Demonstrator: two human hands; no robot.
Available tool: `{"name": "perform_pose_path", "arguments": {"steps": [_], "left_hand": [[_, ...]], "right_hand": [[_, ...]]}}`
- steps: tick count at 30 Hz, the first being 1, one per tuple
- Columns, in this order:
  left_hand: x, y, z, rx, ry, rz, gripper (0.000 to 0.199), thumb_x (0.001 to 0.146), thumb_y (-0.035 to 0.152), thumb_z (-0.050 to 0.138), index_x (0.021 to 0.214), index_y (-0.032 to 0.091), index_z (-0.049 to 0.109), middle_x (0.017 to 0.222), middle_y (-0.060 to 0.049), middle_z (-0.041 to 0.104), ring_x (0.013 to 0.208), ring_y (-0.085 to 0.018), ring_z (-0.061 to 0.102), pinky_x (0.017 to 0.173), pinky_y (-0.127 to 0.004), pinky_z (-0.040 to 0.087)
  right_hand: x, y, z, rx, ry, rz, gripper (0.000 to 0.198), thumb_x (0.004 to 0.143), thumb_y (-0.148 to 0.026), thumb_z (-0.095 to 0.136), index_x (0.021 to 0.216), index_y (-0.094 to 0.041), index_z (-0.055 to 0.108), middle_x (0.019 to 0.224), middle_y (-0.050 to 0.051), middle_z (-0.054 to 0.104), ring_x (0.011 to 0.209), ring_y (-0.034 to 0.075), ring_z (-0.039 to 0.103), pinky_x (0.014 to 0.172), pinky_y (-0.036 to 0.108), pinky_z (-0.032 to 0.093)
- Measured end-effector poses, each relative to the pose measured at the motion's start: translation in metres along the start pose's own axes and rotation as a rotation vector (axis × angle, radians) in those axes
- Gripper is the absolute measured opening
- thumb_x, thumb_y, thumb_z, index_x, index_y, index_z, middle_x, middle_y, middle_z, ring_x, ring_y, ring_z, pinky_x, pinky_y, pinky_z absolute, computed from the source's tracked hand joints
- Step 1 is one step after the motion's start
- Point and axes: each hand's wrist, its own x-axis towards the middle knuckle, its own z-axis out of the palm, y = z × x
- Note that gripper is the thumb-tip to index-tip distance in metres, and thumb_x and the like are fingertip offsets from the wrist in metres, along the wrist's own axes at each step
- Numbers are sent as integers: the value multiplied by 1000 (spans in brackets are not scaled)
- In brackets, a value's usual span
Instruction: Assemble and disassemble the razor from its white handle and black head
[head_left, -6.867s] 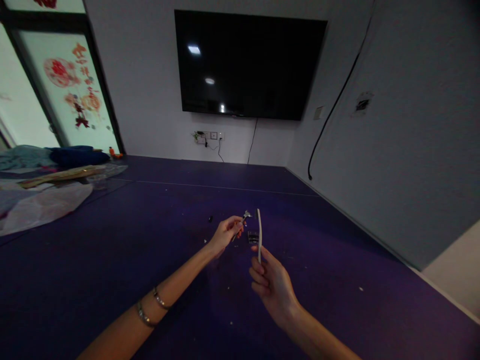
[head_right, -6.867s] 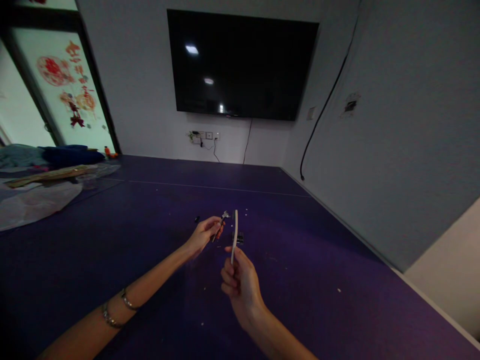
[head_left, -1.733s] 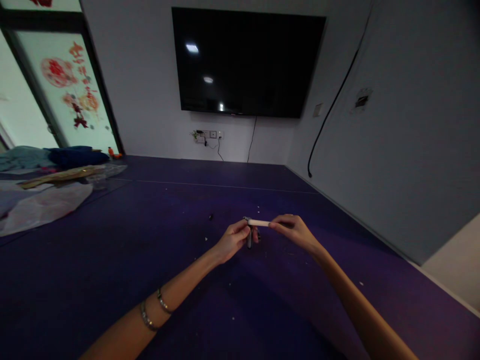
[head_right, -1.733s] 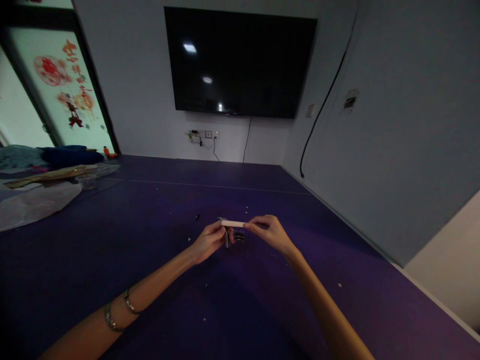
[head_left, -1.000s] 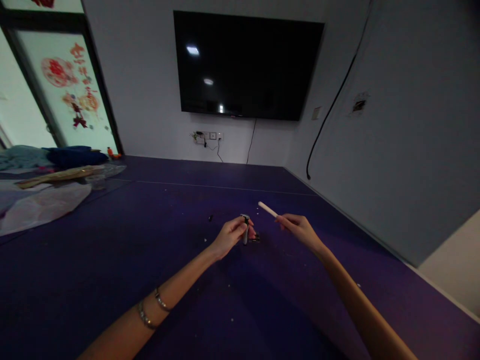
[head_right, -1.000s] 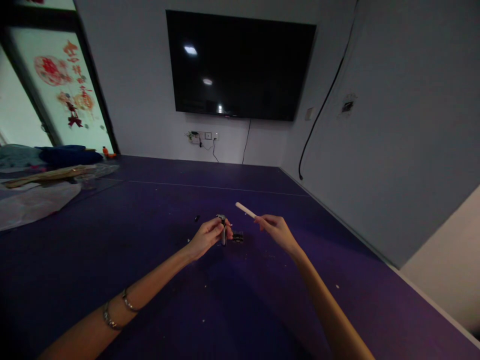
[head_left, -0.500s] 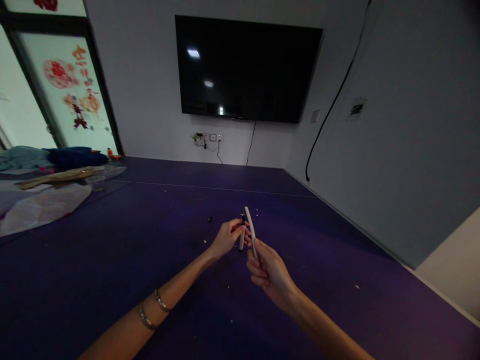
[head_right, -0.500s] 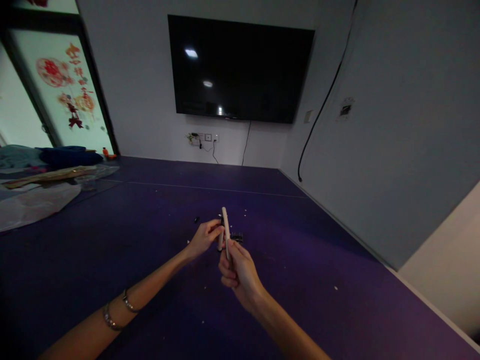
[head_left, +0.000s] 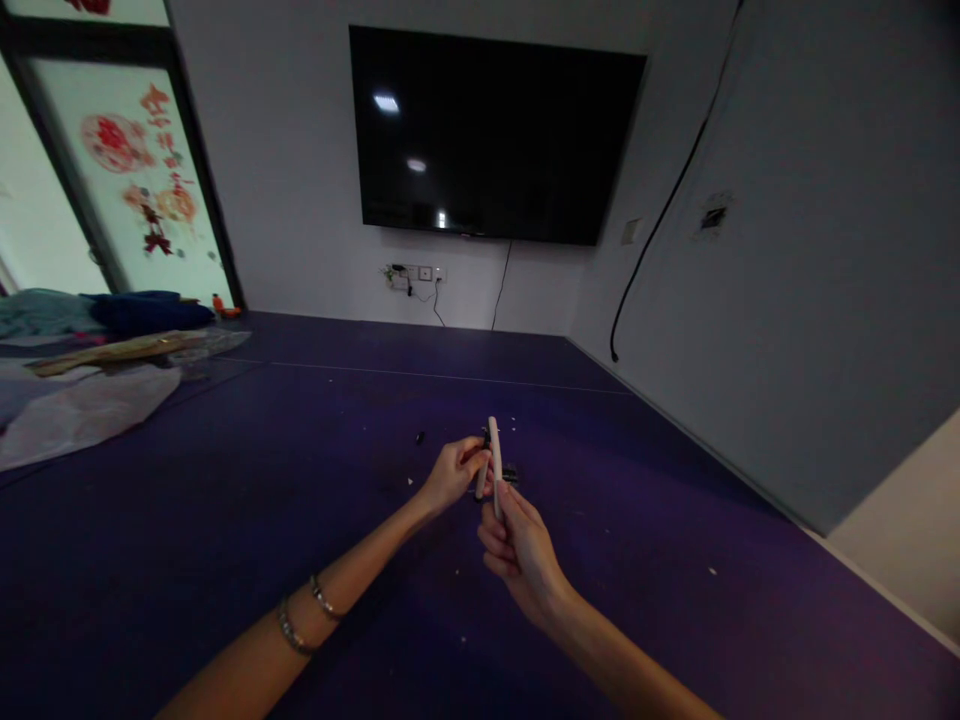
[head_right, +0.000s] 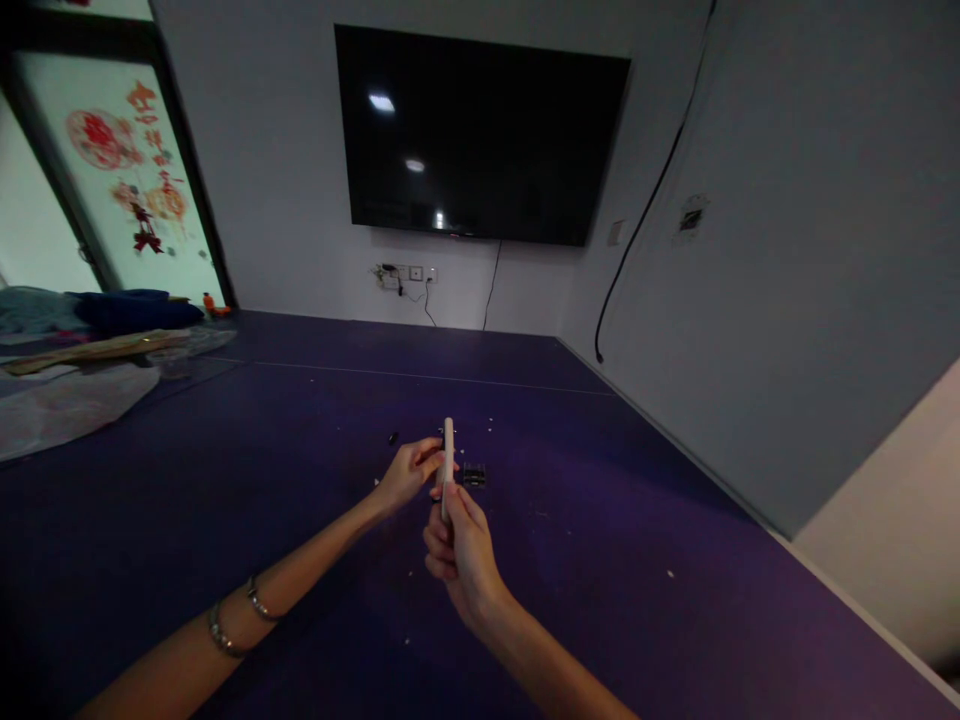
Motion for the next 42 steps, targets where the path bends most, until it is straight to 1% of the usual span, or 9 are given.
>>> {"name": "perform_pose_path", "arguments": {"steps": [5,10,14,17,21,27,32,38,42], "left_hand": [[3,-2,-4,-33,18,14,26,76,35,56,88,12,57,71,-5,63,54,-12,58,51,-23,44],[2,6,-5,76,-1,37,20,78,32,53,78,12,58,64,-3,61,48,-9,53,48,-20,40],[3,7,-7,24,32,32,21,76,31,55,85,12,59,73,-6,64,55,-11,57,53,-22,43],[4,7,-8,2,42,33,24,77,33,55,88,12,59,74,-6,64,57,-12,58,54,-23,44],[3,10,-9,58,35,37,22,75,31,57,85,11,60,73,-6,64,58,-11,56,52,-21,42],[5,12,-13,-3,71,18,26,74,33,58,88,12,59,70,-4,63,55,-12,57,53,-23,44],[5,13,-14,74,66,21,21,74,32,59,78,12,60,62,-2,61,53,-11,56,51,-22,43],[7,7,-16,43,56,18,24,74,33,57,88,13,60,68,-3,63,51,-11,56,50,-23,44],[6,7,-16,102,38,21,22,74,32,57,82,12,61,66,-4,62,53,-12,57,51,-23,43]], "right_hand": [[1,8,3,-1,-13,57,31,77,-50,55,84,-21,50,47,-11,29,36,2,13,32,15,7],[7,2,6,16,-38,-9,31,76,-51,56,82,-21,49,46,-11,30,36,2,12,32,14,7],[9,8,7,11,-32,39,32,75,-52,56,80,-21,48,46,-11,30,36,2,13,32,14,7],[10,10,9,10,-38,33,33,75,-53,56,80,-21,48,46,-11,31,36,2,14,32,14,8],[15,7,11,22,-53,-19,31,76,-51,55,80,-21,49,46,-11,31,36,2,13,32,14,7],[15,11,10,26,-37,25,30,77,-50,54,78,-21,48,46,-11,30,36,2,14,32,14,7],[17,8,11,29,-51,-29,32,75,-52,56,78,-21,47,46,-12,29,35,2,13,32,14,7],[15,15,10,31,-25,8,32,75,-52,55,77,-21,47,45,-11,30,35,2,13,32,14,8],[16,13,10,42,-43,-28,30,77,-51,55,78,-21,47,46,-11,29,35,2,13,32,14,8]]}}
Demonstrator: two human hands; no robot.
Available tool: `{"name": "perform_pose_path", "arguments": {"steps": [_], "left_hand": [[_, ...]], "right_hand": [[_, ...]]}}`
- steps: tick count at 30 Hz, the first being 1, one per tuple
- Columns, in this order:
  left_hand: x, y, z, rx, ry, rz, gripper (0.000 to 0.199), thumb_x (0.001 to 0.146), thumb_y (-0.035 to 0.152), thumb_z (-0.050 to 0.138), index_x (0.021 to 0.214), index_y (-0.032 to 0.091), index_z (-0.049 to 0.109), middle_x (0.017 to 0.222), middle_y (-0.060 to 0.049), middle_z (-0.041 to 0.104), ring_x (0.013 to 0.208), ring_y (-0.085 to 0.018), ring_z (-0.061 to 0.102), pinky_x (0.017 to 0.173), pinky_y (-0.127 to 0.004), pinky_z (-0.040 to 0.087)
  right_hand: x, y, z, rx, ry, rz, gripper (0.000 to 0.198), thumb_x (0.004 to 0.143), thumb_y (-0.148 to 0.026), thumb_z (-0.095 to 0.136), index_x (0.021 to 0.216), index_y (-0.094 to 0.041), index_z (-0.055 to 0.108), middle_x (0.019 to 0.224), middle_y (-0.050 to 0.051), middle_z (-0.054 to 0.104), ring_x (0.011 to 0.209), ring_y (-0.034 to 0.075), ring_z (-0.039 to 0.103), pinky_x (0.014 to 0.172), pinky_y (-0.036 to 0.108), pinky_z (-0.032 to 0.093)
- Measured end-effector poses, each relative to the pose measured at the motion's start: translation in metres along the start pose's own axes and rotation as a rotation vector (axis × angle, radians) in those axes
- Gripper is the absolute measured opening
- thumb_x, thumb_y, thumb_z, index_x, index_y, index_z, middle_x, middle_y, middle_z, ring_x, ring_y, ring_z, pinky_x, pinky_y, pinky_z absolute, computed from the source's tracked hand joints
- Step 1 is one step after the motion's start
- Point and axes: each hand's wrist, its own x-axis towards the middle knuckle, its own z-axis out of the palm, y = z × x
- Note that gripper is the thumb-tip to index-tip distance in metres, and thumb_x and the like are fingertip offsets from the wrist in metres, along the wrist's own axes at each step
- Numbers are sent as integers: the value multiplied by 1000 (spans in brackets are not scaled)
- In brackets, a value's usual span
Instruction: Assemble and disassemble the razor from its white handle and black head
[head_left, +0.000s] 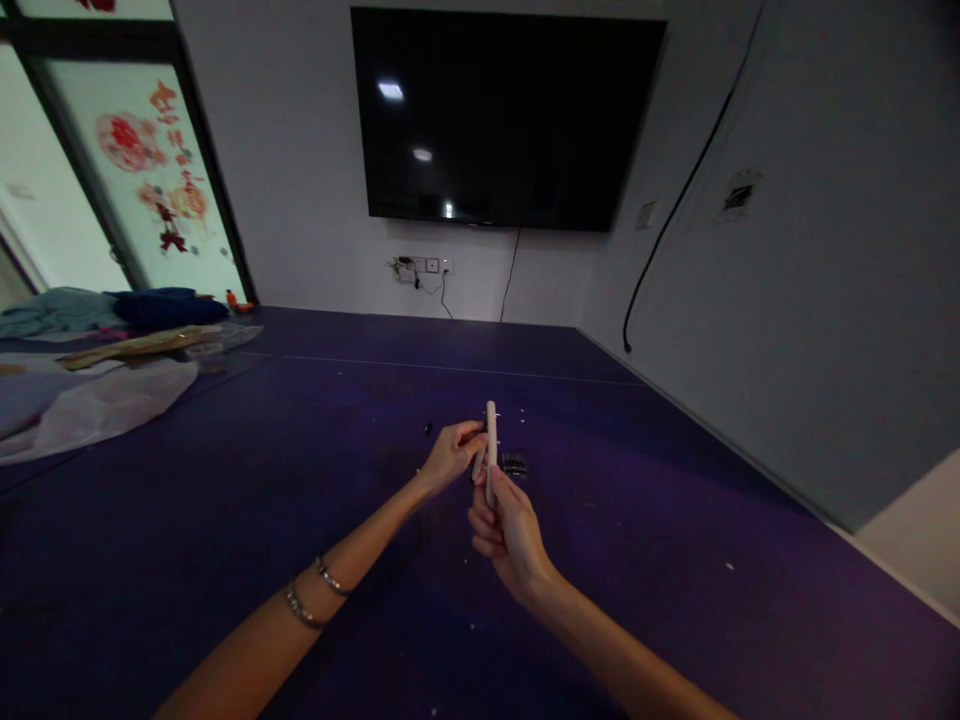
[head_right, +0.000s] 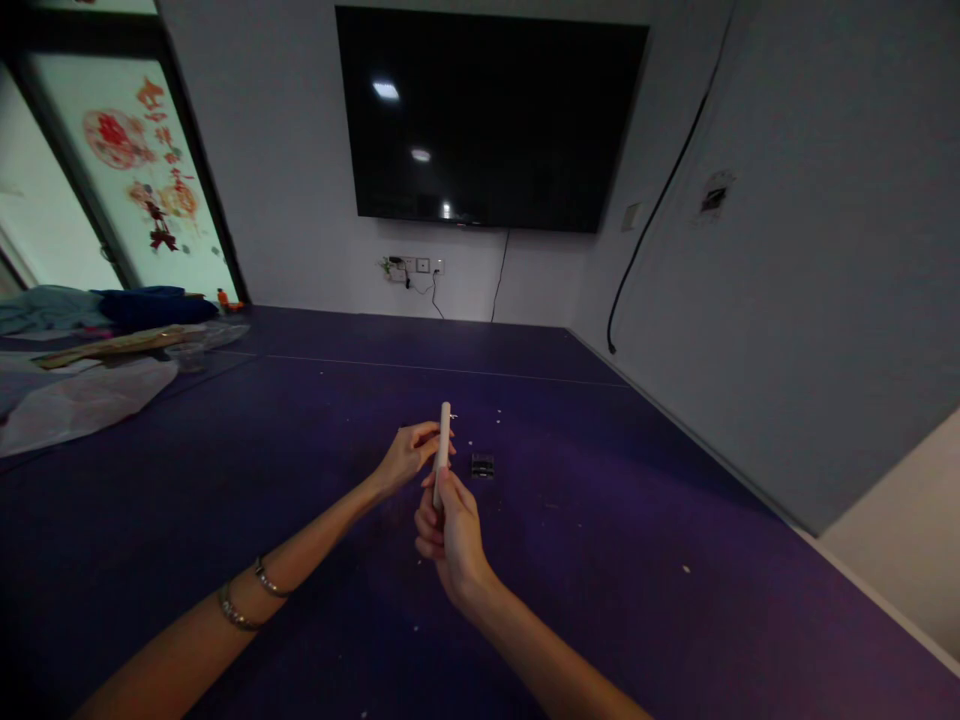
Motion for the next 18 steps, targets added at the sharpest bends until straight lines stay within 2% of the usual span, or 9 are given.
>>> {"name": "perform_pose_path", "arguments": {"steps": [6,12,18], "left_hand": [[0,-4,-1,-16,-13,-12,24,75,33,56,88,13,60,68,-3,63,54,-12,57,52,-23,42],[0,-2,-1,29,6,20,21,76,32,56,77,12,59,65,-3,61,55,-11,56,52,-21,42],[1,-1,-2,-98,5,-22,23,75,34,56,81,12,56,67,-2,61,51,-12,57,51,-23,45]], "right_hand": [[2,5,-4,3,8,18,29,78,-49,53,77,-21,46,46,-11,29,35,2,14,32,14,7],[4,4,-4,10,-15,-19,28,80,-48,52,78,-21,46,46,-11,29,36,2,14,32,14,7],[2,8,-6,8,32,59,31,76,-50,56,77,-20,47,44,-12,28,35,2,13,32,14,7]]}}
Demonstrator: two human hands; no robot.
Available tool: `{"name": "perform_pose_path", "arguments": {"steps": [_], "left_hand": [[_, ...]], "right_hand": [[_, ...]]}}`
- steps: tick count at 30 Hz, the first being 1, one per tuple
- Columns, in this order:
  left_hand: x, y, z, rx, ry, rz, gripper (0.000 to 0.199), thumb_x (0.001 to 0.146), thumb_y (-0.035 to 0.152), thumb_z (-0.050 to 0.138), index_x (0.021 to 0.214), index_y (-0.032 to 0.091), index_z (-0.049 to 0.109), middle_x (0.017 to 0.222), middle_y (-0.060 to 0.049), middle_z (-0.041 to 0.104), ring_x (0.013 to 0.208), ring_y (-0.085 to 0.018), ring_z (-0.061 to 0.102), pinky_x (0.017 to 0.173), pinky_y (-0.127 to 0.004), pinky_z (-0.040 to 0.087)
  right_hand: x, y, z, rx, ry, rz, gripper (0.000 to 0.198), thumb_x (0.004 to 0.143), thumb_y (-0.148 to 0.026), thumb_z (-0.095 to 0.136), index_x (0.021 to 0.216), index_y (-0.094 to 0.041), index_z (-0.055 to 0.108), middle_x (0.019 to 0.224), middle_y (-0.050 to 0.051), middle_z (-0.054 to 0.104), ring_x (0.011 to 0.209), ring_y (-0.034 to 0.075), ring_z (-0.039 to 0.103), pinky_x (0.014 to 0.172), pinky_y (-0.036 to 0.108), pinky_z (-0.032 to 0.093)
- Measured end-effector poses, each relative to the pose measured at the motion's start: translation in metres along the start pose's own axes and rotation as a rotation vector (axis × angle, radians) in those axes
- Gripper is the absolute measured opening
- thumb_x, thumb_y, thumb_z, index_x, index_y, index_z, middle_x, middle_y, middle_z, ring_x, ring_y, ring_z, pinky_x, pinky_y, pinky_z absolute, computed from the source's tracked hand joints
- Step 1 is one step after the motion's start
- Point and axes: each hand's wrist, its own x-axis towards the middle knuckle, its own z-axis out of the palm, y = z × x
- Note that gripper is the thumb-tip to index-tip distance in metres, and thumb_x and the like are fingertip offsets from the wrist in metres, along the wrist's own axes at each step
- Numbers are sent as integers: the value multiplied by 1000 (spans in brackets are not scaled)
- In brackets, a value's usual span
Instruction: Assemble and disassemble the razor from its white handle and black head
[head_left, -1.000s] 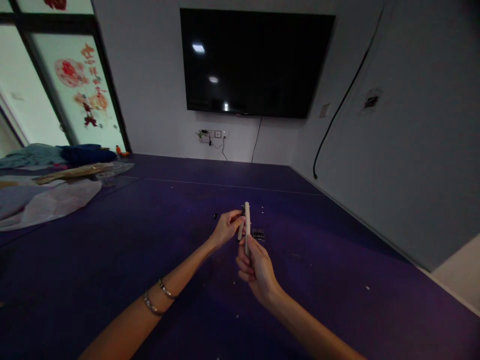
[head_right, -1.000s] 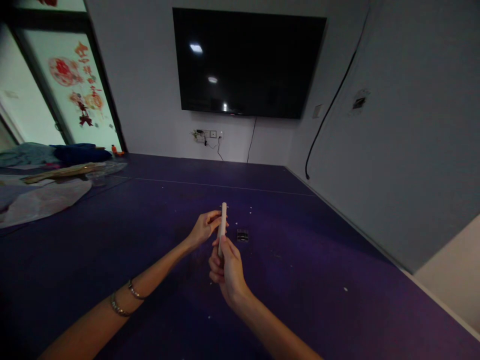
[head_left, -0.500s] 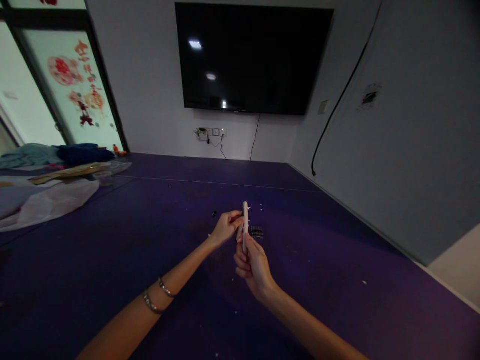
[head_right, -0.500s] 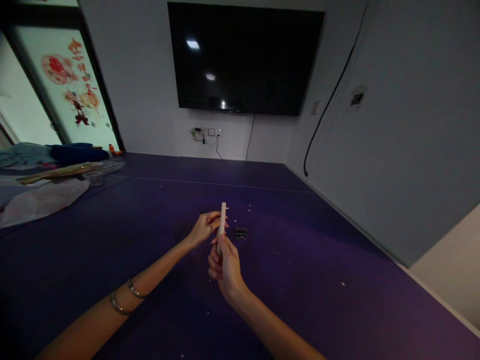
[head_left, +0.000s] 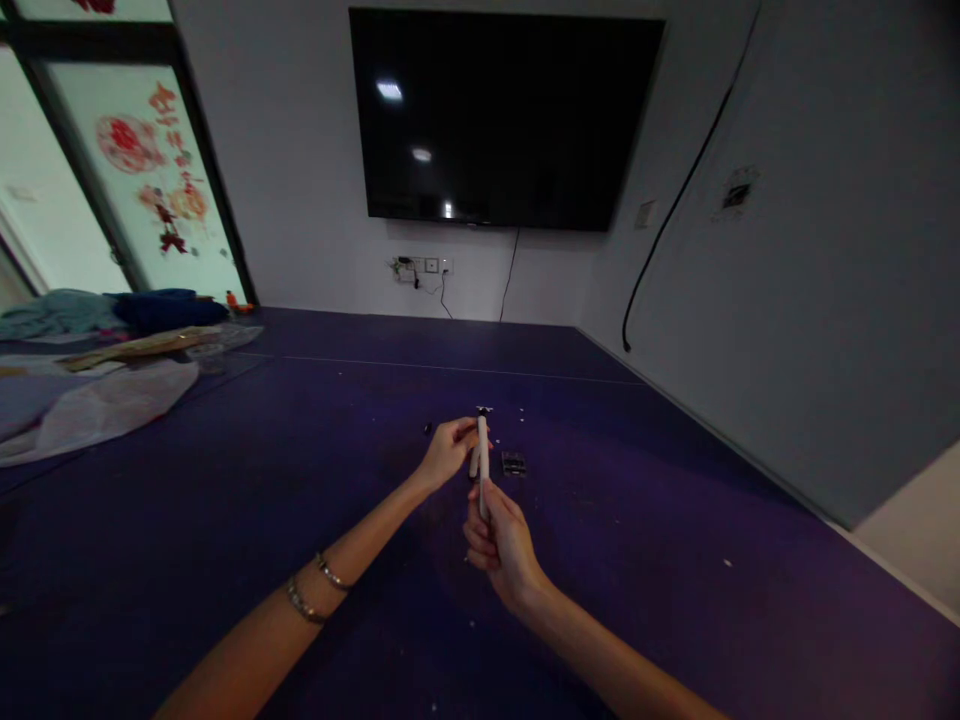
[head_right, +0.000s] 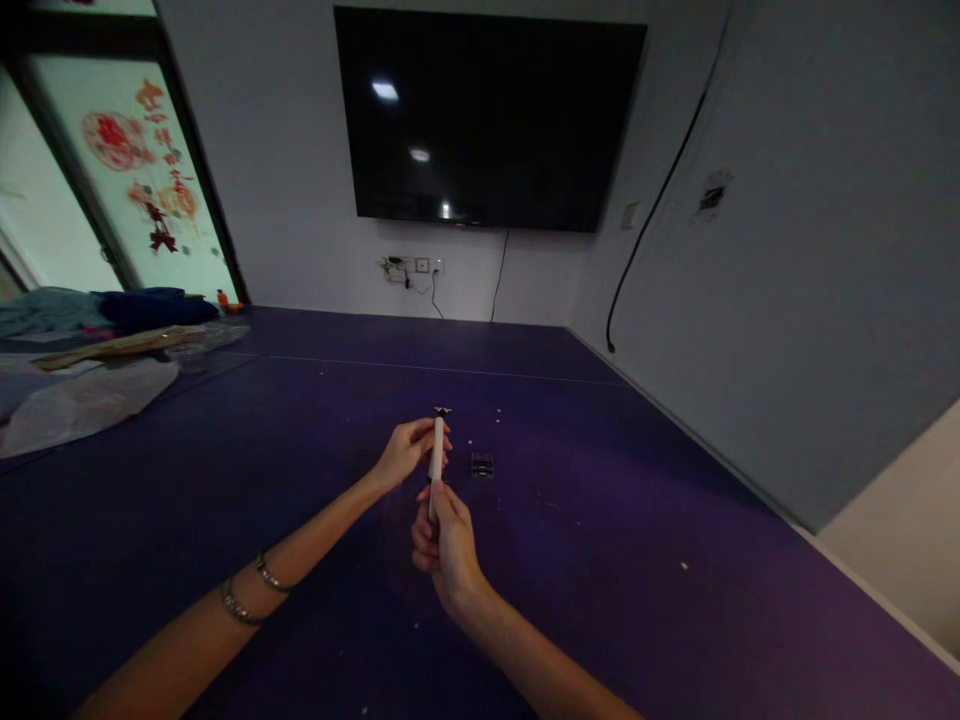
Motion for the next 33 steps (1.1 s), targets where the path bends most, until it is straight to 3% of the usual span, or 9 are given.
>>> {"name": "perform_pose_path", "arguments": {"steps": [5,10,17,21,24,27,33], "left_hand": [[0,1,3,0,-25,-10,24,72,35,60,78,13,56,62,0,60,47,-10,55,46,-20,43],[-2,1,5,-2,1,-63,25,71,37,60,75,13,54,62,0,59,51,-12,57,49,-22,45],[-2,-1,5,-6,-19,-25,21,74,32,58,80,12,56,64,0,60,49,-10,55,46,-20,44],[0,-1,1,-57,49,-37,21,75,30,57,86,12,56,63,1,59,50,-11,57,50,-23,48],[1,0,-3,-76,25,-66,24,76,31,57,90,12,55,68,-1,61,51,-12,59,50,-26,50],[1,1,-2,-48,-36,-154,23,77,33,56,87,12,55,69,-3,61,51,-13,60,48,-26,50],[-5,4,7,0,-142,-400,13,82,25,50,81,12,52,67,-4,62,49,-15,61,45,-27,49]], "right_hand": [[4,-6,-1,10,6,-105,31,75,-50,56,76,-20,47,45,-12,28,35,2,13,32,14,7],[2,1,-3,11,34,-46,31,76,-50,56,75,-20,46,44,-11,29,35,2,14,32,15,7],[4,-4,-3,32,25,-90,31,75,-49,57,76,-20,46,45,-11,29,36,2,14,32,14,7],[0,4,-4,21,43,-23,31,75,-50,56,75,-20,47,45,-11,27,35,2,14,32,15,7],[2,-6,-4,-21,52,-129,29,77,-49,55,76,-20,48,46,-11,28,35,2,14,32,15,8],[14,-33,-10,-188,90,-280,29,78,-50,52,78,-21,52,50,-9,35,34,4,22,32,17,14],[47,-83,-57,-916,96,-492,36,76,-47,52,84,-15,67,52,-4,42,45,8,36,42,21,26]]}}
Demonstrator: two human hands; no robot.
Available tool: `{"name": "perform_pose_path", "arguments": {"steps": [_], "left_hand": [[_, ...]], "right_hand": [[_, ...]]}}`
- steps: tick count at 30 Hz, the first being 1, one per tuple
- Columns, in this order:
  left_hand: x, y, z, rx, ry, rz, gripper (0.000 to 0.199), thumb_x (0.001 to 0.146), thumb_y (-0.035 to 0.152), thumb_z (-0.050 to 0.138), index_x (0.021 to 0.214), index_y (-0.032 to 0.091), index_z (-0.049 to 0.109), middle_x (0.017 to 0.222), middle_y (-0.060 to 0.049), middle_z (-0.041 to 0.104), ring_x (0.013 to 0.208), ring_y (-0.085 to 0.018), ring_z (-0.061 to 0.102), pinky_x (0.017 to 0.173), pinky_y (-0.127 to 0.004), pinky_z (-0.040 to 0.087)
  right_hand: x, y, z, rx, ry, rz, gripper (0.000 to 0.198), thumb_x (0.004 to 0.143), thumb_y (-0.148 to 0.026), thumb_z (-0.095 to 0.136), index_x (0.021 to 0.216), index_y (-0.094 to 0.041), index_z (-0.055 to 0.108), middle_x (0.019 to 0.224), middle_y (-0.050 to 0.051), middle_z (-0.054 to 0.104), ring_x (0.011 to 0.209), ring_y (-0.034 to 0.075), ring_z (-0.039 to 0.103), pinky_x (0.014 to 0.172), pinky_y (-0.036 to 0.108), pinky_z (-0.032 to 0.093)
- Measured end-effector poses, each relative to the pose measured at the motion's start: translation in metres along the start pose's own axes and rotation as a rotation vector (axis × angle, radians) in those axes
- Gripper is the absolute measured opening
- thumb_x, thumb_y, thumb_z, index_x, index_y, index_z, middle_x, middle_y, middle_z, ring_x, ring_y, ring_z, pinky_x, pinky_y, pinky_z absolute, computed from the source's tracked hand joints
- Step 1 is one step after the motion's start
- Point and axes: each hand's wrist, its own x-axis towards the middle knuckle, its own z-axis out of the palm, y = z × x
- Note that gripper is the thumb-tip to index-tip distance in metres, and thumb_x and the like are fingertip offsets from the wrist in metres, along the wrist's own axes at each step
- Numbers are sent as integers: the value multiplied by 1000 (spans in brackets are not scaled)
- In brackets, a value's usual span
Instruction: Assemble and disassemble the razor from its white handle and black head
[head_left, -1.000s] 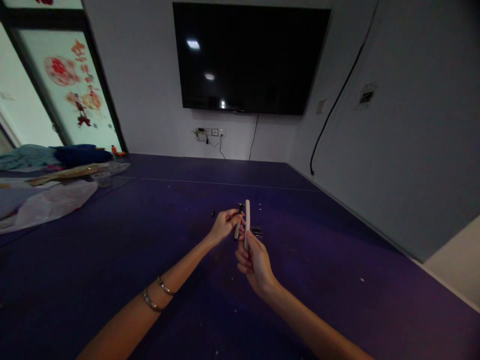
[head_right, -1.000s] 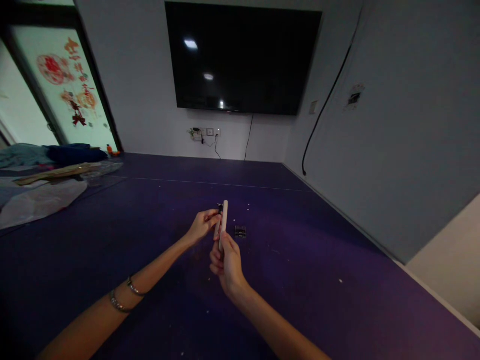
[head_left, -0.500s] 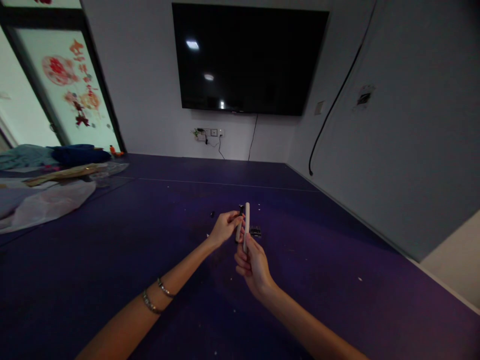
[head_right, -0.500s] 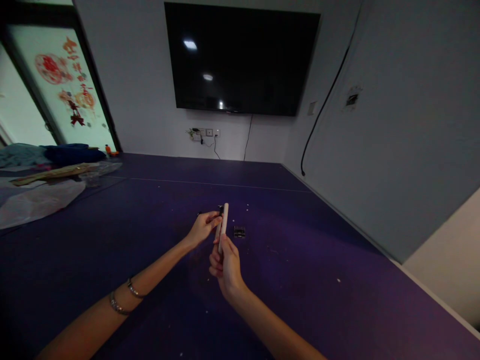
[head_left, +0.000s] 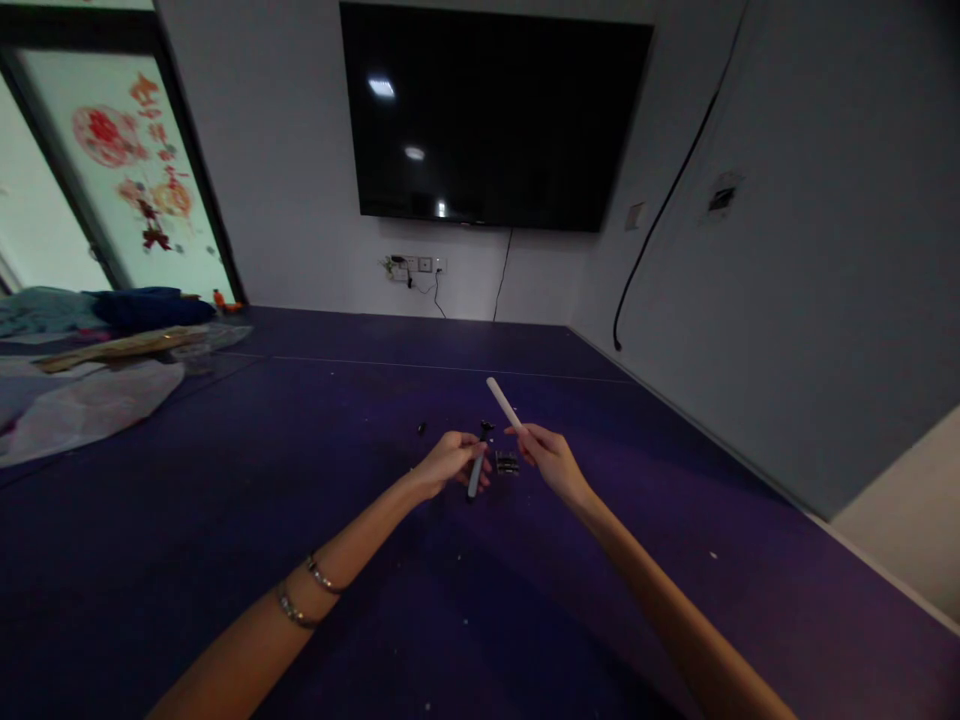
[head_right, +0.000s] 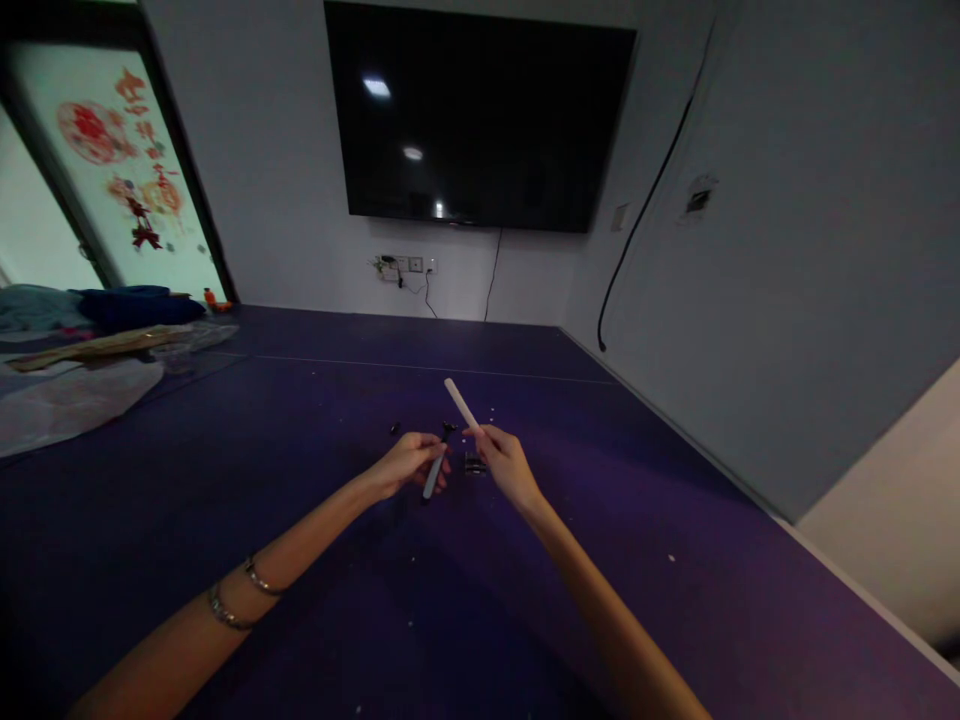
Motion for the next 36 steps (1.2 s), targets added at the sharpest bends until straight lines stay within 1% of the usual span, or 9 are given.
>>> {"name": "perform_pose_path", "arguments": {"steps": [2,6,10,16,20,23,28,33,36], "left_hand": [[-2,1,1,-14,0,-66,12,84,24,47,83,12,51,66,-5,62,50,-16,61,47,-28,49],[-2,3,0,-56,13,-163,14,87,24,43,84,11,49,62,-6,62,52,-16,62,53,-31,50],[-1,2,-2,-88,-15,-243,15,88,23,40,84,12,48,60,-6,64,53,-17,63,59,-33,51],[-2,1,-2,-74,-123,-290,15,88,23,39,83,12,47,58,-5,63,50,-17,62,58,-34,50],[-2,-2,-3,-57,-127,-299,15,87,25,42,82,12,47,59,-5,63,51,-18,63,58,-36,50],[0,-4,-3,-49,-126,-309,14,87,24,42,82,12,47,60,-5,62,51,-19,63,59,-38,50],[1,-7,-2,-27,-144,-325,13,87,23,42,81,12,46,59,-4,61,51,-19,63,59,-38,50],[0,-10,-3,13,-221,-338,15,88,23,39,80,12,45,60,-5,61,51,-19,64,56,-36,50],[-1,-10,-3,6,-245,-318,15,87,27,43,80,13,45,60,-4,61,52,-19,64,56,-37,50]], "right_hand": [[6,11,-12,-173,-11,-25,41,78,-48,48,86,-13,69,52,-3,45,49,9,39,46,22,28],[9,22,-24,-465,-64,-8,49,79,-53,44,76,-13,72,50,-1,47,49,10,40,46,22,25],[10,23,-32,-630,-80,2,52,77,-58,44,73,-15,73,49,0,53,48,11,45,45,22,25],[10,26,-32,-663,-164,-11,51,77,-59,44,69,-18,73,60,3,64,55,15,55,48,22,31],[12,30,-34,-715,-148,-6,47,77,-58,45,73,-21,73,63,3,66,60,17,58,51,23,33],[13,32,-39,-729,-137,3,45,77,-57,45,78,-22,74,66,3,67,62,17,58,51,23,33],[12,32,-39,-694,-250,-16,50,79,-57,43,72,-18,73,61,1,64,57,14,55,50,21,32],[12,31,-37,-714,-213,-10,49,78,-58,43,72,-19,73,58,1,63,55,14,55,48,21,30],[13,30,-39,-684,-254,-15,48,77,-57,45,72,-19,73,59,1,64,55,14,54,48,21,31]]}}
